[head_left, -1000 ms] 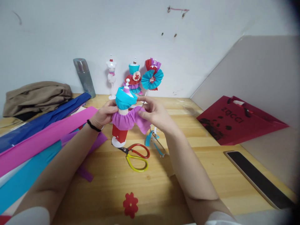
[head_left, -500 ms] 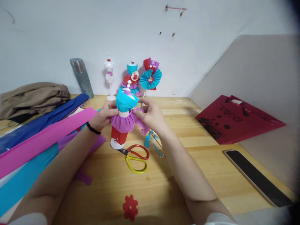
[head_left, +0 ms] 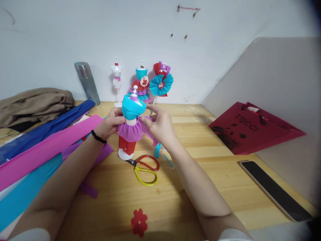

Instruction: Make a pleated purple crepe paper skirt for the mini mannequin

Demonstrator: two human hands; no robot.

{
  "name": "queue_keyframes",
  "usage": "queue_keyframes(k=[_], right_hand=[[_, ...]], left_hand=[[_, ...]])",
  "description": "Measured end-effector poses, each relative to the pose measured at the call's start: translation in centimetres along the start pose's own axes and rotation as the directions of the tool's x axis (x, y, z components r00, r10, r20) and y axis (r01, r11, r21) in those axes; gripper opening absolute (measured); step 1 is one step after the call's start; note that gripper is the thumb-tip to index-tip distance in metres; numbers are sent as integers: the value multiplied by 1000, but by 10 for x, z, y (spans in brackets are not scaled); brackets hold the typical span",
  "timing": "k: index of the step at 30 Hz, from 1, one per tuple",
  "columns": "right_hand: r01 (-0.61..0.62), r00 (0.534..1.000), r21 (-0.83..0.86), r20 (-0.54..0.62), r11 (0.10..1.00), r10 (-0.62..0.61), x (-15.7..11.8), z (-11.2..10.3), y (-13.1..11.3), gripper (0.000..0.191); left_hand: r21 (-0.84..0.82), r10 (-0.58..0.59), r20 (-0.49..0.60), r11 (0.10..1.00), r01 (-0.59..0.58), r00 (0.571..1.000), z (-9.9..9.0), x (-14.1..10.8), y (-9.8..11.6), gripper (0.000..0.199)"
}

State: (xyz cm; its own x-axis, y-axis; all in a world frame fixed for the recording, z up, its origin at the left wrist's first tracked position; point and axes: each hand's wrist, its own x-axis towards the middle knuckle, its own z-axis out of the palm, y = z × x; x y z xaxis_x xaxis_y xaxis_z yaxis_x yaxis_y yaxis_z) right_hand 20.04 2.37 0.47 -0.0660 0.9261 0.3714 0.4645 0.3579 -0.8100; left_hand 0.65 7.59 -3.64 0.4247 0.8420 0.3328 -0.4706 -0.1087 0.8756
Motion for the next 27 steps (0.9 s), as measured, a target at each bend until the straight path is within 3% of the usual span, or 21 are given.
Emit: queue_keyframes(k=[16, 27], right_hand=[[16, 1000, -57, 14, 998, -16, 0, -1, 1, 52], [12, 1000, -136, -25, 991, -15, 1, -2, 3, 50]], left_hand=[[-3, -17, -38, 1000, 17, 999, 0, 0, 2, 48], [24, -3, -9, 1000, 3, 1000, -1, 0, 2, 43]])
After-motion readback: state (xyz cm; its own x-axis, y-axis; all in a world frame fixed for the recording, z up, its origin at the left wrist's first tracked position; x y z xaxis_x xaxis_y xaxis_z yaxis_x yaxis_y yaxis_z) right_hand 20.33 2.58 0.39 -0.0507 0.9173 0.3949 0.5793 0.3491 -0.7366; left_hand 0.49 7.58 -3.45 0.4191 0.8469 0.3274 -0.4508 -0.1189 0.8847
